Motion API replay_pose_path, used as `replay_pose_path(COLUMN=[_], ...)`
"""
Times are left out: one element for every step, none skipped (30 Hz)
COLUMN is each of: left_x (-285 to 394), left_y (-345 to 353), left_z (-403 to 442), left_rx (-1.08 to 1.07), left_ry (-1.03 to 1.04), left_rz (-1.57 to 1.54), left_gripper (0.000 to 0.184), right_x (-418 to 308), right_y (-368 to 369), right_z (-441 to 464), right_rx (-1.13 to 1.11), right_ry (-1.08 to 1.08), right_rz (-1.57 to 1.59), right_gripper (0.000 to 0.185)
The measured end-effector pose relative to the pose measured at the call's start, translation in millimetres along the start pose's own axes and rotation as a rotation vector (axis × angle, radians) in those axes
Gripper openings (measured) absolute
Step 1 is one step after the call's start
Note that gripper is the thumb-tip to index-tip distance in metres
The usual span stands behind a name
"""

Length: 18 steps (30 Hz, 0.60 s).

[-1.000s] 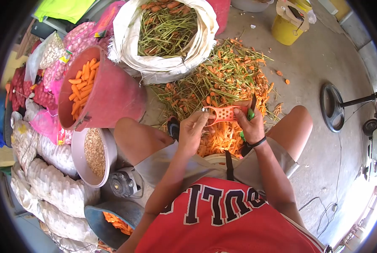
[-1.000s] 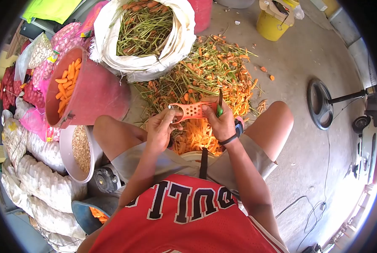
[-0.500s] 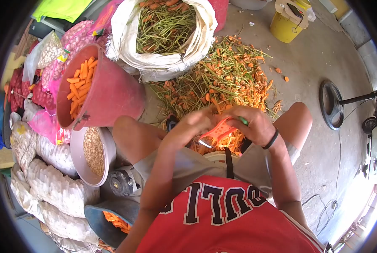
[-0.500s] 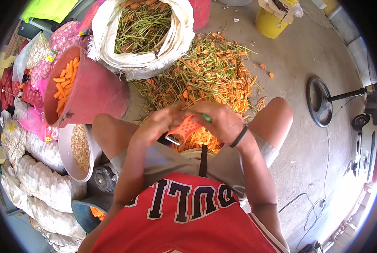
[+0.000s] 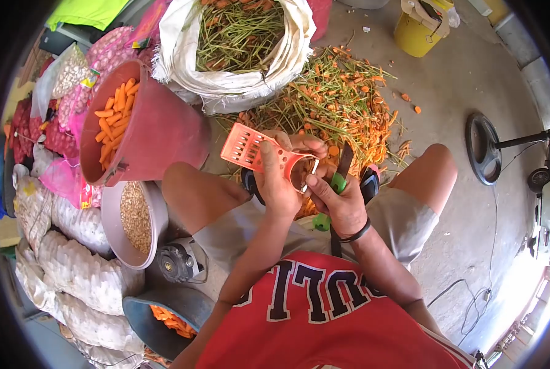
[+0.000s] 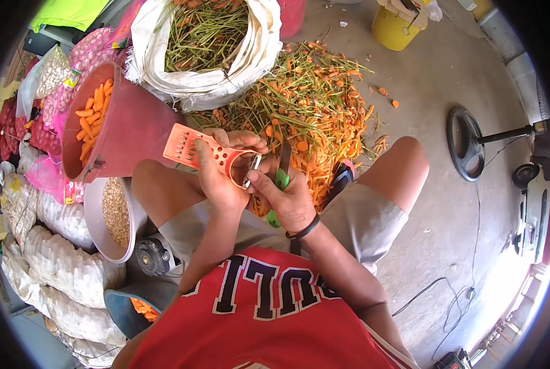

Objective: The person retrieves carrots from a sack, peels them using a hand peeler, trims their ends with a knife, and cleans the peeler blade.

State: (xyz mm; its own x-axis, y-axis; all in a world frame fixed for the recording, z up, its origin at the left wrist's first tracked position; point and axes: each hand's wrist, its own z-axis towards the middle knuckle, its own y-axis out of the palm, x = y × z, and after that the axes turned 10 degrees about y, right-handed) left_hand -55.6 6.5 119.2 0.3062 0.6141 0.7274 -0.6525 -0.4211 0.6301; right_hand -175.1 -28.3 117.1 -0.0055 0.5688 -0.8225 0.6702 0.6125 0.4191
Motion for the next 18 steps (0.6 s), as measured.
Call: replay_pose_path(left_x=[-1, 1, 3, 6, 9, 11, 13, 16, 19, 22, 24, 25, 26, 27, 28, 29, 30, 31], left_y=[5, 4, 2, 3, 7, 8, 7, 6, 8, 8, 7, 6, 5, 5, 5, 6, 7, 6], left_z=[-1, 1, 3, 4, 3, 4, 5, 7, 8, 9, 10, 11, 13, 13, 13, 13, 13, 13], left_rx=[0.119, 0.131, 0.145, 0.162, 0.254, 0.254, 0.253, 0.254, 0.278, 0.281, 0.282, 0.282, 0.261, 0.255, 0.247, 0.238, 0.238, 0.239], left_ry=[-0.055, -0.063, -0.07, -0.075, -0.058, -0.028, 0.001, 0.03, 0.037, 0.039, 0.04, 0.04, 0.049, 0.055, 0.059, 0.064, 0.061, 0.055], left_rz=[-0.081, -0.13, -0.179, -0.228, -0.138, -0.13, -0.121, -0.111, -0.135, -0.147, -0.158, -0.171, -0.19, -0.179, -0.171, -0.164, -0.162, -0.174], left_gripper=[0.052, 0.053, 0.055, 0.056, 0.057, 0.057, 0.057, 0.057, 0.057, 0.057, 0.057, 0.057, 0.057, 0.058, 0.058, 0.058, 0.06, 0.061], right_x=[-1, 0, 1, 2, 4, 6, 8, 6, 1, 0, 7, 6, 2, -2, -3, -2, 0, 0], right_y=[1, 1, 0, 0, 1, 2, 3, 3, 0, 0, 1, 0, -2, -2, 6, 13, 19, 22], right_z=[0, 0, 0, 0, 0, 0, 0, -4, -11, -15, -14, -15, -18, -19, -19, -18, -18, -19], right_rx=[-0.004, -0.027, -0.05, -0.076, -0.066, -0.058, -0.049, -0.081, -0.115, -0.149, -0.128, -0.118, -0.108, -0.096, 0.004, 0.044, 0.085, 0.125], right_ry=[-0.034, -0.037, -0.037, -0.036, -0.093, -0.149, -0.205, -0.153, -0.099, -0.042, -0.108, -0.092, -0.076, -0.061, -0.174, -0.196, -0.218, -0.241], right_rz=[-0.036, -0.039, -0.044, -0.05, -0.042, -0.032, -0.02, 0.022, 0.063, 0.105, 0.033, -0.083, -0.199, -0.317, -0.351, -0.311, -0.272, -0.232], right_gripper=[0.019, 0.02, 0.021, 0.022, 0.024, 0.027, 0.029, 0.03, 0.031, 0.032, 0.036, 0.036, 0.035, 0.035, 0.023, 0.019, 0.015, 0.012])
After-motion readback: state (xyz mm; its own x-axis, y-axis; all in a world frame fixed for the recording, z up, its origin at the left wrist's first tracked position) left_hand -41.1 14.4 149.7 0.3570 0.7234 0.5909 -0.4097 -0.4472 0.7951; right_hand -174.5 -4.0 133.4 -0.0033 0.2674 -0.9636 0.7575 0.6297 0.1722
